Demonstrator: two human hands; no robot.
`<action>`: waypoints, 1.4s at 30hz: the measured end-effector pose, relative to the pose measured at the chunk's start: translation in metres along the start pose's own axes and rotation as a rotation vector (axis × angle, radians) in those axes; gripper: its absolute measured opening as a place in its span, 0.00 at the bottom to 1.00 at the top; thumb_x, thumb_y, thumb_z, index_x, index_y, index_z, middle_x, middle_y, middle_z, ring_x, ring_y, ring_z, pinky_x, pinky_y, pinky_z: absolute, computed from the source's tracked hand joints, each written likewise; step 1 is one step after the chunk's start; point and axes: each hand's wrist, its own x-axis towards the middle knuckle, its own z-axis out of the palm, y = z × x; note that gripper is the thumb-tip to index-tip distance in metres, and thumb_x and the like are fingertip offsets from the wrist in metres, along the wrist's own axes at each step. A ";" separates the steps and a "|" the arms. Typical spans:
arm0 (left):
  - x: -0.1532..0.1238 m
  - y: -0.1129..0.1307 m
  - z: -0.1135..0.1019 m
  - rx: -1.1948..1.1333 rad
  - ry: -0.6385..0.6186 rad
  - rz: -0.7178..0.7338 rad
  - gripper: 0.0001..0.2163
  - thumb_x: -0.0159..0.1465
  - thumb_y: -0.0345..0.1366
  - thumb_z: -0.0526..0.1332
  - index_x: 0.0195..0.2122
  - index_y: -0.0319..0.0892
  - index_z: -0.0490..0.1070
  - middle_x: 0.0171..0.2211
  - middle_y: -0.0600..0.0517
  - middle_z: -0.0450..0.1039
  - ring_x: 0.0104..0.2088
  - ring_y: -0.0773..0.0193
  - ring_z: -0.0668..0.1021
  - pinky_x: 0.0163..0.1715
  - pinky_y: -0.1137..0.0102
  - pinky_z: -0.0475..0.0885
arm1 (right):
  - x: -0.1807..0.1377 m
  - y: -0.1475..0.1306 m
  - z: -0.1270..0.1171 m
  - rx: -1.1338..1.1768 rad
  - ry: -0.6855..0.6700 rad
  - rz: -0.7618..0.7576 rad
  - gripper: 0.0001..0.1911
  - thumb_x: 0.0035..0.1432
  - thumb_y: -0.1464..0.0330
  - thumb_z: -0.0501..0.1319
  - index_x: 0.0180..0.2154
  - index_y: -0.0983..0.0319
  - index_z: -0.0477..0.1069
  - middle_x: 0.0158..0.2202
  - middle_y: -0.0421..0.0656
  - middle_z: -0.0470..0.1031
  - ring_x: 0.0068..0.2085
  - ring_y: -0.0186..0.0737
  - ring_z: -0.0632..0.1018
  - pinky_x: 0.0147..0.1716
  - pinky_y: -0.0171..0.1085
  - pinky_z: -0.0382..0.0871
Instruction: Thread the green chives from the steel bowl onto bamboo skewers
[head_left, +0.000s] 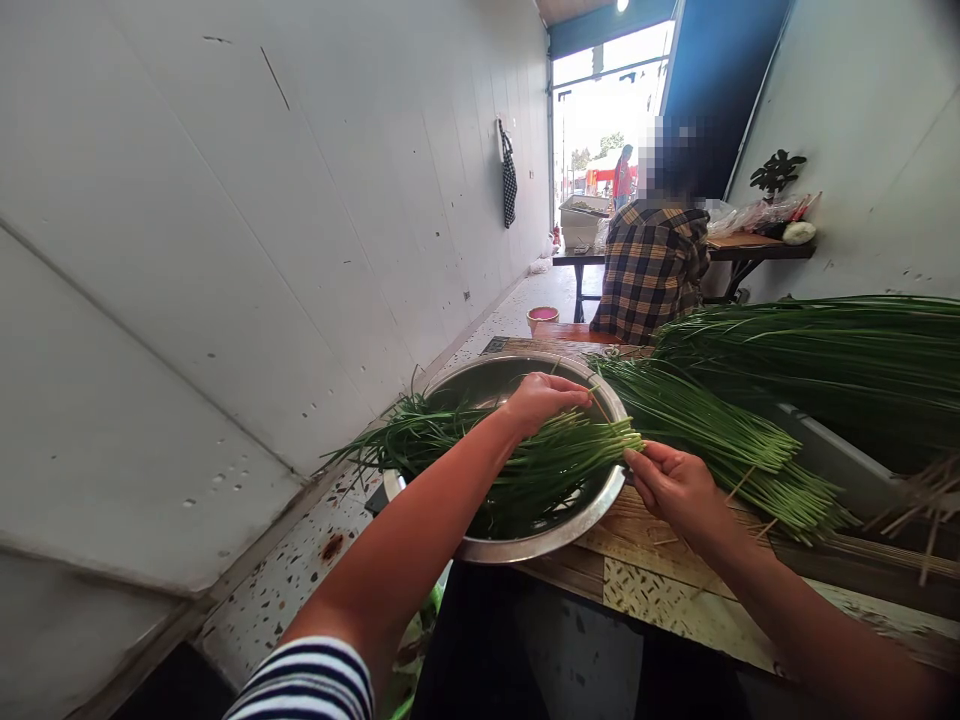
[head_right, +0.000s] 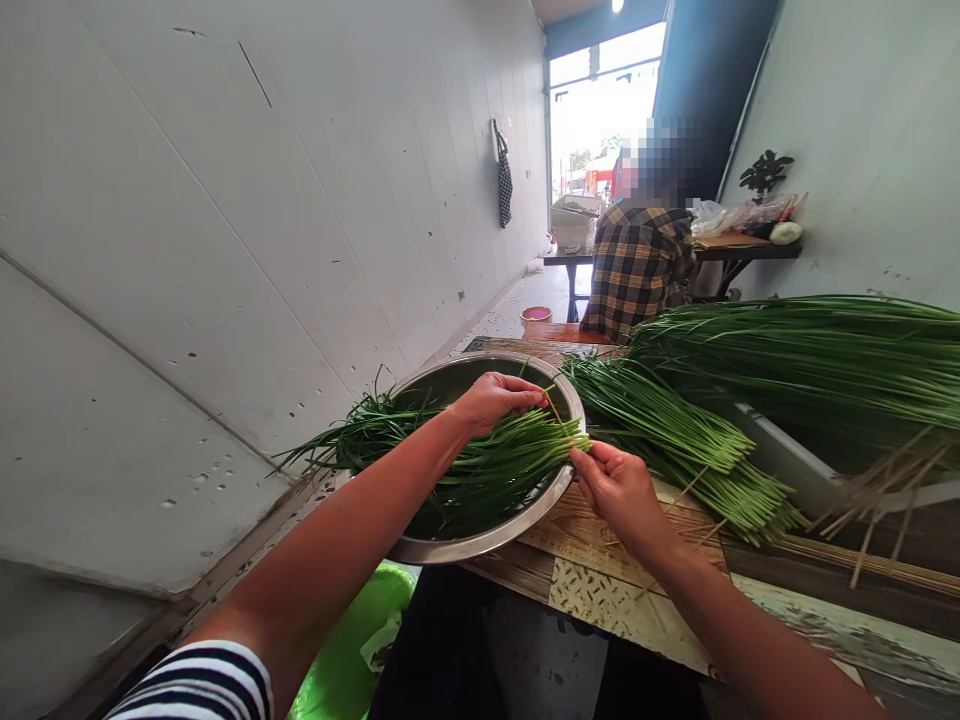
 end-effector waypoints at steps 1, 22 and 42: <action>0.000 -0.001 0.000 0.008 0.002 0.009 0.10 0.46 0.36 0.70 0.28 0.35 0.79 0.27 0.47 0.77 0.24 0.72 0.68 0.29 0.71 0.64 | 0.000 0.000 0.000 0.004 0.002 -0.003 0.22 0.50 0.48 0.62 0.28 0.62 0.67 0.15 0.31 0.50 0.17 0.25 0.50 0.16 0.30 0.40; 0.023 -0.034 -0.017 0.948 0.086 0.098 0.05 0.50 0.33 0.67 0.28 0.40 0.81 0.27 0.46 0.76 0.30 0.60 0.75 0.35 0.69 0.67 | -0.002 0.003 -0.004 -0.205 0.012 -0.147 0.18 0.54 0.54 0.61 0.31 0.63 0.72 0.17 0.34 0.53 0.20 0.28 0.54 0.18 0.32 0.46; 0.015 -0.027 0.001 1.070 0.181 0.031 0.08 0.55 0.27 0.59 0.29 0.39 0.79 0.34 0.40 0.77 0.39 0.53 0.77 0.43 0.65 0.68 | 0.000 0.003 -0.004 -0.069 -0.012 -0.060 0.20 0.52 0.51 0.62 0.28 0.62 0.69 0.15 0.32 0.53 0.18 0.26 0.52 0.17 0.32 0.43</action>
